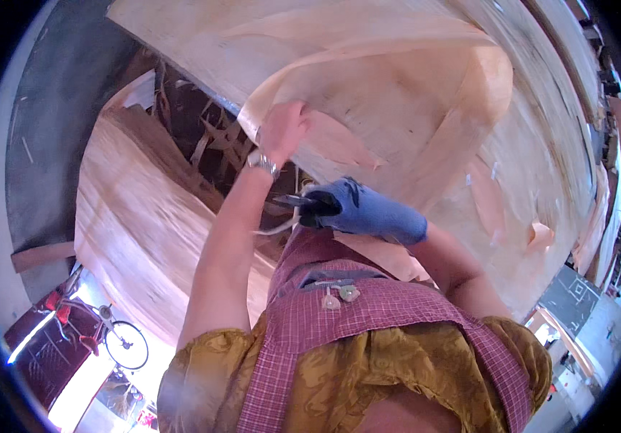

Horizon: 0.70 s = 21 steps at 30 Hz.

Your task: The person cuts and trims thin wood veneer sheets using a hand tool, placing the pieces onto stacks and organizing them on work surfaces in a workshop environment.

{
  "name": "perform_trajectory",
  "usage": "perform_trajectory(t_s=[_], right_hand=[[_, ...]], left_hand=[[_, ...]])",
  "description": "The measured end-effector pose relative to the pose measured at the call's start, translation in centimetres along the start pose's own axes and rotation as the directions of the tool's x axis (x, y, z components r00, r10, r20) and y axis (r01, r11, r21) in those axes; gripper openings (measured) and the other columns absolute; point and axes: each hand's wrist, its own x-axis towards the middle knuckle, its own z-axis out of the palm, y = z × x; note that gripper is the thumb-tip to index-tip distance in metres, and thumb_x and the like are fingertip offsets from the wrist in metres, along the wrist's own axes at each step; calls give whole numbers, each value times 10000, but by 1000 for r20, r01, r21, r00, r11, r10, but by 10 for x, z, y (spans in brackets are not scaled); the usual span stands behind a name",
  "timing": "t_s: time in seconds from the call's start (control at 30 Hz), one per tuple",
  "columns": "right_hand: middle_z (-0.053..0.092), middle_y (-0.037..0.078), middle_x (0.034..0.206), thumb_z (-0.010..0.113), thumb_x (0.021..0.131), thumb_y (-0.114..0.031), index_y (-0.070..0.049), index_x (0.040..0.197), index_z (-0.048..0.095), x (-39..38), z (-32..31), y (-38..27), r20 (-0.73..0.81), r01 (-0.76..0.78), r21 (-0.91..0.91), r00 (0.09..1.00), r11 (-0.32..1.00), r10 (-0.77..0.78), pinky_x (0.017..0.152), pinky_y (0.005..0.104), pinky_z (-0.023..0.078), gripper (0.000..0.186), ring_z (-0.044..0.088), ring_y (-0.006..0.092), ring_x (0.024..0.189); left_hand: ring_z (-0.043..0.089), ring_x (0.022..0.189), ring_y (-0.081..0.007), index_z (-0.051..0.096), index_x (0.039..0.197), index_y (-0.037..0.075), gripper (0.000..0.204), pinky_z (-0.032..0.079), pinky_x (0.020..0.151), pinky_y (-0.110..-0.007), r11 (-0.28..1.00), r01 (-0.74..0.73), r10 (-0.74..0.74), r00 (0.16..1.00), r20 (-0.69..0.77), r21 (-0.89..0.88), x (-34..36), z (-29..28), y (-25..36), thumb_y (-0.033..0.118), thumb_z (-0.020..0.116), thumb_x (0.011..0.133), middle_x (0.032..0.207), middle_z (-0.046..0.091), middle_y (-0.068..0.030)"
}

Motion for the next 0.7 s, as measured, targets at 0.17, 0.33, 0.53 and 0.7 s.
perform_trajectory(t_s=[0.17,0.33,0.53,0.7], right_hand=[[594,100,669,640,900,-188,16,937,629,9,-42,8,-327,-243,170,900,955,287,568,327,442,208,526,133,569],[633,63,659,634,911,-190,-15,955,664,76,-61,22,-468,-311,282,781,908,413,455,262,387,182,479,80,480],[661,39,687,629,908,-180,-59,940,662,94,-30,85,-440,-224,579,723,784,532,399,216,353,129,468,60,441],[653,39,691,636,904,-207,-87,934,658,96,-15,112,-352,-376,610,659,697,664,377,233,333,125,431,75,403]], left_hand=[[527,1097,-289,553,1165,100,538,355,973,-457,998,-52,33,930,-366,-42,-35,32,-7,228,774,691,1097,602,-80],[473,1165,-271,531,1111,129,589,303,1001,-472,991,134,-121,888,-445,-1,-41,37,-4,314,817,630,1172,551,-52],[441,1229,-266,531,1190,123,626,304,1014,-466,986,161,-157,803,-575,-44,-46,44,-7,296,798,650,1274,507,-52],[361,1341,-270,487,1345,151,620,237,1092,-500,970,-7,114,897,-426,245,-44,48,-27,239,693,767,1418,445,-3]])
